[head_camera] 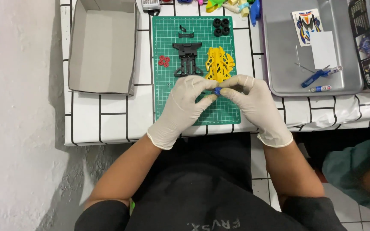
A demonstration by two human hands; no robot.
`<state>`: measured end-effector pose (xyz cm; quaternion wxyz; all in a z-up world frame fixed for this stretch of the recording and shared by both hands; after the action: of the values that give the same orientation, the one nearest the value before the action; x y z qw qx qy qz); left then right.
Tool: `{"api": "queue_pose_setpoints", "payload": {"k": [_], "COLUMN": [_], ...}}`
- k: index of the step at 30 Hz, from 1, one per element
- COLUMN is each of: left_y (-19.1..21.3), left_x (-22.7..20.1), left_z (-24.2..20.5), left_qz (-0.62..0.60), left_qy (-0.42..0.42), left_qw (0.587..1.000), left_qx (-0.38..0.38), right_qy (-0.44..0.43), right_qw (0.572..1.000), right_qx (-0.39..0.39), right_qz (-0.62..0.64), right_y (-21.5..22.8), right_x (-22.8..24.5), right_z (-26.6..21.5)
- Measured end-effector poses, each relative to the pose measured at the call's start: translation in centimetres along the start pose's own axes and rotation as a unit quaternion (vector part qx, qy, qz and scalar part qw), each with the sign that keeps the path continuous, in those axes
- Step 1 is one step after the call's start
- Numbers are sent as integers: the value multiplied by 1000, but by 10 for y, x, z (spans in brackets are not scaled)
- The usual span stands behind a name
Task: The person assembles a small black plastic chassis on a green cutting mat. They attach various small black components to the frame, then insert a blue battery pack into the center of the chassis. The workspace is surrounded by colorful toys and a metal tray containing tools.
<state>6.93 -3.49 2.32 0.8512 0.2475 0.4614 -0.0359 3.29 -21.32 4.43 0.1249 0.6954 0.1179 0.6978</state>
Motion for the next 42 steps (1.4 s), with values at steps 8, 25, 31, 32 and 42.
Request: {"api": "queue_pose_setpoints", "payload": {"k": [8,25,31,32,42], "left_y": [-8,-21,-19,-19,-19], "left_x": [31,60,61,60,58], "left_z": [2,-8,-9,-10,-10], "left_qz": [167,229,225,221,223], "left_qy": [-83,-62,-60,-62,-68], "left_qw": [982,971,972,973,972], "left_qx": [10,14,16,14,15], "right_qy": [-17,-13,-20,-18,-15], "right_qw": [1000,997,997,997,996], "right_qx": [-5,-20,-19,-18,-16], "right_qz": [-9,-76,-77,-77,-85], "right_y": [-7,-14,-17,-17,-17], "right_x": [-25,-32,-34,-34,-24], "right_z": [8,11,10,10,9]}}
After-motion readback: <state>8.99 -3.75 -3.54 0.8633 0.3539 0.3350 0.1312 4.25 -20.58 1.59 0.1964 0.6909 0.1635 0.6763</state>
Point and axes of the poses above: each hand's wrist, its own z-axis towards the middle knuckle, its own y-axis out of the back of the hand, x = y × z, the point moved 3 cm from there along z, towards the middle knuckle
